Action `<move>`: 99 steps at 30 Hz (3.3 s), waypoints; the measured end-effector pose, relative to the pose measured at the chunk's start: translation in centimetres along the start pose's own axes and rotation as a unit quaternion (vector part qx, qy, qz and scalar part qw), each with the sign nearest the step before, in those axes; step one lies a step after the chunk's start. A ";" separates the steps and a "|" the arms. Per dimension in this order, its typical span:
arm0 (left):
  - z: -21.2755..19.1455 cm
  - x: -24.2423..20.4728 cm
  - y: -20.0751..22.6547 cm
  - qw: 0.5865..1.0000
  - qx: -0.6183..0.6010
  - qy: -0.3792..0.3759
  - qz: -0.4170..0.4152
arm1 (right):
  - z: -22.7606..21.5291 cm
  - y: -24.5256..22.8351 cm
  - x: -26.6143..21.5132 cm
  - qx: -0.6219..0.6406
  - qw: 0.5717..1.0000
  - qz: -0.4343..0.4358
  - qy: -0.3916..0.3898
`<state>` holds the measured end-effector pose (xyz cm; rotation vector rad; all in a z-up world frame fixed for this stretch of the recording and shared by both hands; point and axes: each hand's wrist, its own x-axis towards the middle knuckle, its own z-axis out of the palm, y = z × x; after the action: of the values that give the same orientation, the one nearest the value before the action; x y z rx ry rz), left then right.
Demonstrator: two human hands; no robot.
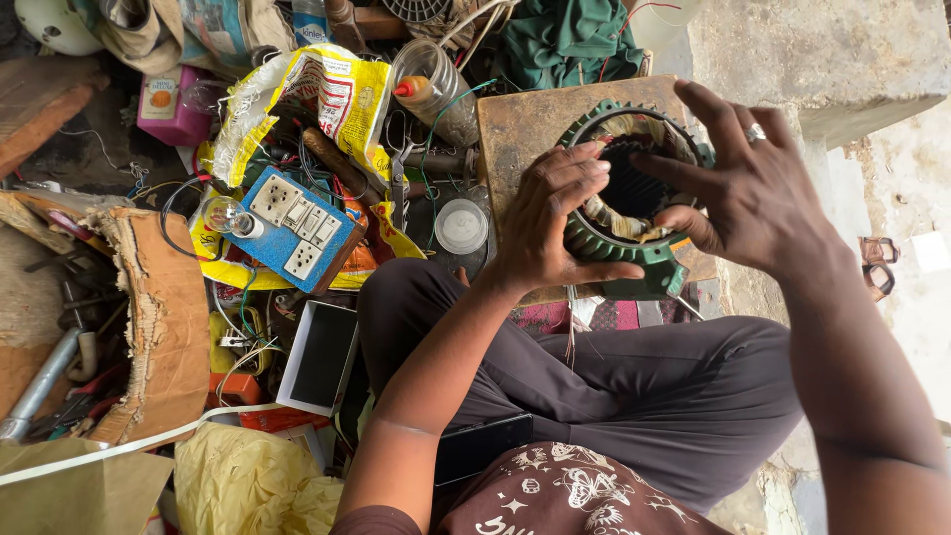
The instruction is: The person sits on the floor in a cluttered workshop and uses a screwdriver to adjust the internal windings of a green electric motor stator. They then stand up, pick up a motor rotor, and attempt to align it with the stator.
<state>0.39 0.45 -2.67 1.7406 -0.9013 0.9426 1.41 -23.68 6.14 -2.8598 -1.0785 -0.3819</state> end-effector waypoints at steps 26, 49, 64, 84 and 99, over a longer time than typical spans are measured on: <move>0.0 -0.4 -0.1 1.000 -0.017 -0.001 -0.011 | -0.6 1.8 1.9 0.072 0.994 -0.065 0.059; 0.3 -0.5 -0.3 1.000 -0.029 0.012 0.001 | -0.4 -0.7 4.3 0.122 0.983 0.133 0.038; 0.1 -0.7 -0.2 0.999 -0.027 -0.008 -0.019 | -0.2 -1.5 4.9 0.005 0.989 0.140 0.040; 0.4 -0.5 -0.1 0.998 -0.058 0.027 0.004 | -0.4 -0.2 4.3 0.037 0.983 0.179 -0.024; 0.3 -0.5 -0.1 0.999 -0.048 0.018 0.001 | 0.4 -1.1 3.7 0.060 0.982 0.169 0.060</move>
<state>0.37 0.25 -3.25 1.6364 -0.9112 0.9152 3.45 -20.42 6.63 -2.7961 -0.5585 -0.4403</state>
